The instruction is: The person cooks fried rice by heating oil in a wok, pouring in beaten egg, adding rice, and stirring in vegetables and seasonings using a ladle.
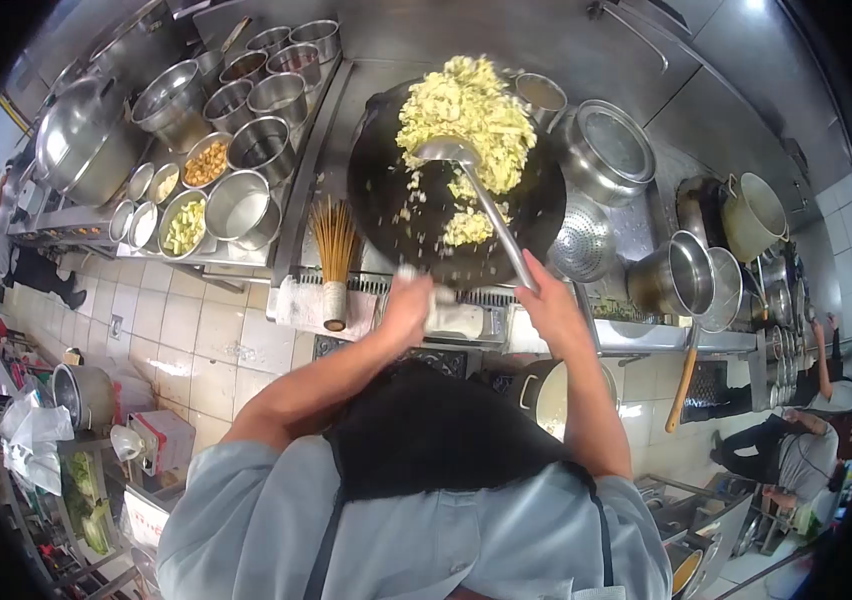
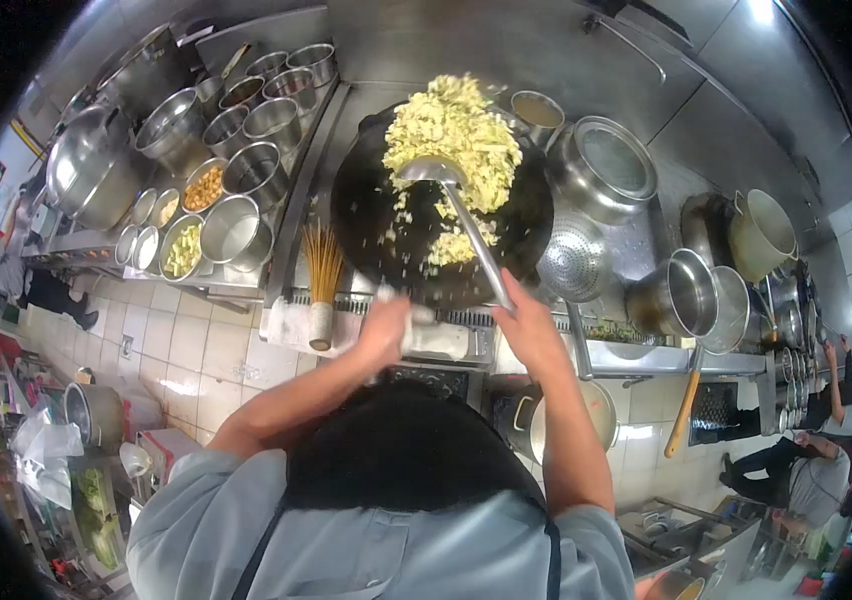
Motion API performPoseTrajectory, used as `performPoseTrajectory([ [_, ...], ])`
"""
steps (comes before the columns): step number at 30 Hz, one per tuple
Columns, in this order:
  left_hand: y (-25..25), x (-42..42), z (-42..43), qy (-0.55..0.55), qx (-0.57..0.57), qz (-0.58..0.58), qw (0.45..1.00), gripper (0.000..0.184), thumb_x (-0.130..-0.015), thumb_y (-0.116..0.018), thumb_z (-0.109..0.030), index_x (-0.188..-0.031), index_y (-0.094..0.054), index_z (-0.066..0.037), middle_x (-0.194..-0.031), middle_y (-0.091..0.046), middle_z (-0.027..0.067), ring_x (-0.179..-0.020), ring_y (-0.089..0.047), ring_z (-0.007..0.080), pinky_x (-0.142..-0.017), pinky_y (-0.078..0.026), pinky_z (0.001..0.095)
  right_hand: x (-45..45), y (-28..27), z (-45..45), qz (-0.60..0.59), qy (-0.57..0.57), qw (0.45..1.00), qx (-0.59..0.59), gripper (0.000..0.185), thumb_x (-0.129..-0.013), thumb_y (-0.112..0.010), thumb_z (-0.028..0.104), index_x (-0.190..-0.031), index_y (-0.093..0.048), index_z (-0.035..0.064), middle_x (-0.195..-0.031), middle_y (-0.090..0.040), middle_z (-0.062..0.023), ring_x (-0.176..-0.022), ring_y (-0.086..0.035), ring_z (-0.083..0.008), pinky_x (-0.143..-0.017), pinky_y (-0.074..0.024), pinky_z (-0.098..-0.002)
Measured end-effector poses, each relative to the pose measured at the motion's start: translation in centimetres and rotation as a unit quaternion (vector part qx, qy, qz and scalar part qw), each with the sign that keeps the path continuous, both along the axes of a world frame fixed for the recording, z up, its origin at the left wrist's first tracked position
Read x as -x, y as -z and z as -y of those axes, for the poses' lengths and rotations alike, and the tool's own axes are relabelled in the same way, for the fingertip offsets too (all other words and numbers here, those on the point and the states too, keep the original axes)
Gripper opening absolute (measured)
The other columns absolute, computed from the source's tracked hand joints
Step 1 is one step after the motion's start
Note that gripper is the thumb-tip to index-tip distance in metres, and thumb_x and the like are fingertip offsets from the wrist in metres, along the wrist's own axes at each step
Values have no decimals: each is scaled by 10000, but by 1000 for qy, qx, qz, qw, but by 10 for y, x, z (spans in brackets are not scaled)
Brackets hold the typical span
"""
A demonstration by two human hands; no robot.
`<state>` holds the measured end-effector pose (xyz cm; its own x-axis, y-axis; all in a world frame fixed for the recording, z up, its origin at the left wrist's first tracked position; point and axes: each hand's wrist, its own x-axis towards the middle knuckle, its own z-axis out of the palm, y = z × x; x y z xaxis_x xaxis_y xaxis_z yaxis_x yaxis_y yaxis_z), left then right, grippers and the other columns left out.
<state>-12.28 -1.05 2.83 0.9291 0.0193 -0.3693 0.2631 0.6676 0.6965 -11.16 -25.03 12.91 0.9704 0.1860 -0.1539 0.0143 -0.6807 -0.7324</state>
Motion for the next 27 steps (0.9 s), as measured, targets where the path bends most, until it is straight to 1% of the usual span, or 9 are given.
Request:
performPoseTrajectory([
  [2, 39, -66, -12, 4, -88, -9, 996, 201, -983, -476, -89, -1172, -509, -27, -1035, -658, 204, -824, -696, 359, -671, -638, 529, 22, -27, -2, -66, 35, 997, -37, 672, -961, -640, 163, -1587, -396, 170, -789, -585, -20, -604, -504, -113, -562, -451, -307],
  [6, 26, -122, -12, 22, -44, -28, 998, 226, -953, -528, -156, -1127, -569, -18, -954, -665, 162, -795, -695, 289, -660, -594, 453, 43, -51, 12, -106, 92, 986, -94, 676, -952, -661, 150, -1582, -418, 199, -803, -586, -5, -608, -501, -94, -566, -445, -282],
  [8, -6, -119, -14, 35, -54, -76, 995, 275, -944, -567, -199, -1076, -601, 40, -894, -666, 129, -800, -685, 261, -689, -569, 431, 46, -63, 18, -135, 146, 972, -122, 657, -956, -656, 147, -1572, -438, 212, -811, -578, 1, -596, -496, -88, -556, -440, -281],
  [11, 48, -132, -17, 20, -165, -125, 978, 493, -984, -611, -394, -1204, -539, 41, -946, -674, 129, -820, -695, 261, -718, -583, 441, 15, -28, 62, -115, 165, 976, -86, 626, -959, -657, 154, -1555, -466, 189, -803, -584, 12, -614, -494, -99, -578, -443, -281],
  [12, 7, -108, -19, 44, -161, -172, 971, 500, -1013, -577, -527, -1213, -576, -69, -1004, -690, 109, -834, -695, 269, -724, -588, 466, 1, 7, 80, -35, 161, 982, -88, 599, -963, -661, 162, -1537, -490, 158, -764, -573, 22, -635, -478, -112, -602, -436, -285],
  [15, -1, -70, -29, 121, 37, -137, 982, 496, -1026, -553, -527, -1191, -594, -61, -1000, -701, 101, -848, -697, 277, -768, -587, 480, -12, 6, 74, 84, 85, 988, 94, 591, -969, -662, 169, -1534, -489, 136, -732, -550, 25, -652, -466, -119, -617, -430, -290],
  [20, 16, -52, -45, 118, 170, -184, 961, 290, -1027, -484, -267, -1149, -612, -36, -1052, -694, 135, -949, -694, 324, -865, -576, 508, -9, 37, 74, -32, 166, 983, -76, 566, -990, -641, 195, -1531, -488, 133, -716, -549, 13, -589, -470, -95, -530, -423, -283],
  [23, 4, -61, -51, 103, 182, -200, 957, 357, -1028, -451, -299, -1217, -580, -25, -1168, -663, 157, -1051, -668, 349, -907, -560, 518, -13, 22, 52, -90, 187, 964, -169, 523, -1017, -612, 223, -1515, -488, 123, -721, -552, 1, -528, -482, -100, -444, -404, -271],
  [27, -25, -85, -51, 157, 161, -150, 963, 400, -1034, -424, -336, -1297, -523, -50, -1230, -628, 166, -1120, -637, 366, -977, -530, 524, 1, 0, 0, -193, 224, 825, -482, 446, -1062, -551, 283, -1463, -443, 118, -831, -604, -57, -532, -520, -118, -417, -406, -250],
])
